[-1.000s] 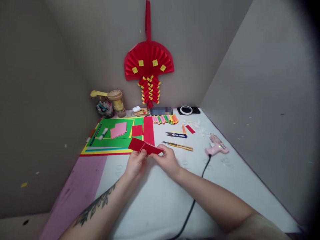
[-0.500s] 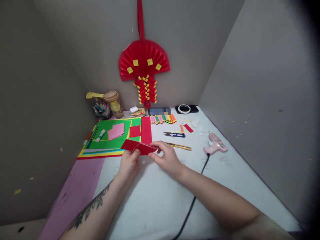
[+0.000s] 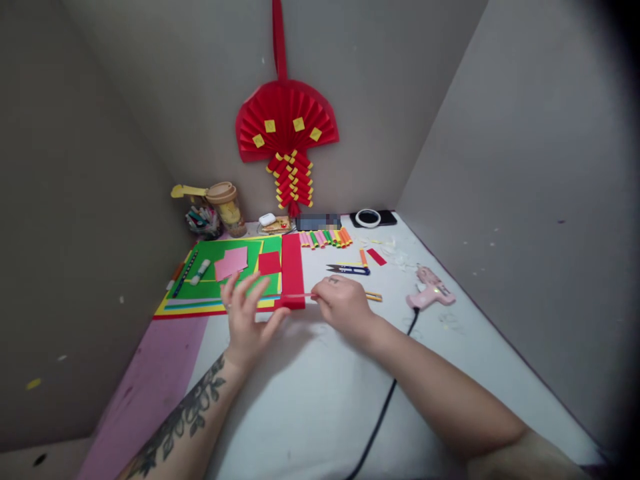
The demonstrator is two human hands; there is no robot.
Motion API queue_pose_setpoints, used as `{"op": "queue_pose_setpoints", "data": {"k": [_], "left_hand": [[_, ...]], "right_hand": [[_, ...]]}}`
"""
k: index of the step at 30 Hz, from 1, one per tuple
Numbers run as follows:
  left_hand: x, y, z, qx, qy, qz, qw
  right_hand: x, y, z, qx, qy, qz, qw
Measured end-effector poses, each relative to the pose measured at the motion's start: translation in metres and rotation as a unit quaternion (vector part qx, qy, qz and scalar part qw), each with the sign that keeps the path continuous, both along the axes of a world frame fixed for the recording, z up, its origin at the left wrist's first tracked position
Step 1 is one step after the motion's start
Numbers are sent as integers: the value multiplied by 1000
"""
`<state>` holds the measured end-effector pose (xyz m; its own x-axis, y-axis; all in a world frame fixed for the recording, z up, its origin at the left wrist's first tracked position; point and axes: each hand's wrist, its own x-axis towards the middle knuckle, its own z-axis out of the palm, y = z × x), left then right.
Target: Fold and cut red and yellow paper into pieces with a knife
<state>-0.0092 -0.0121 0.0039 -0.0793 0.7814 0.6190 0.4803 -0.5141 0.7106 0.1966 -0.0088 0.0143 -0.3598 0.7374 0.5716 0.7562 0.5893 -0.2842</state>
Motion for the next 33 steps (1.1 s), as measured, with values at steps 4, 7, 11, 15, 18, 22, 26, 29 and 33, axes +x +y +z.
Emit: {"op": "queue_pose_setpoints", "data": {"k": [4,7,11,15,18,22,26,29,33], "left_hand": [[1,-7,3,-42,124,-82,988],[5,-9,3,-82,74,-95,989],[13,-10,3,-160,-49,-119,979],[18,-14,1,-167,-37,-132,977],[19,-18,0,-132,22,-143,981],[15,-20,5,-119,19,-129,984],[11,-16,8,-154,-72,-80,982],[11,-13,7,-187,-105,-76,974],[11,-9,1,-224,-135,-71,963]], "right_hand": [[-12,-11,3,20,-44,50,998],[-16,-15,9,-27,91,84,992],[-16,-14,15,-119,304,83,941],[-17,-16,13,-122,288,95,945],[-19,-18,13,-108,241,113,958],[-22,-17,15,-150,237,111,953],[-21,-9,12,-172,221,104,954],[-20,-5,5,-135,170,71,974],[-17,2,-4,-145,126,33,981]]}}
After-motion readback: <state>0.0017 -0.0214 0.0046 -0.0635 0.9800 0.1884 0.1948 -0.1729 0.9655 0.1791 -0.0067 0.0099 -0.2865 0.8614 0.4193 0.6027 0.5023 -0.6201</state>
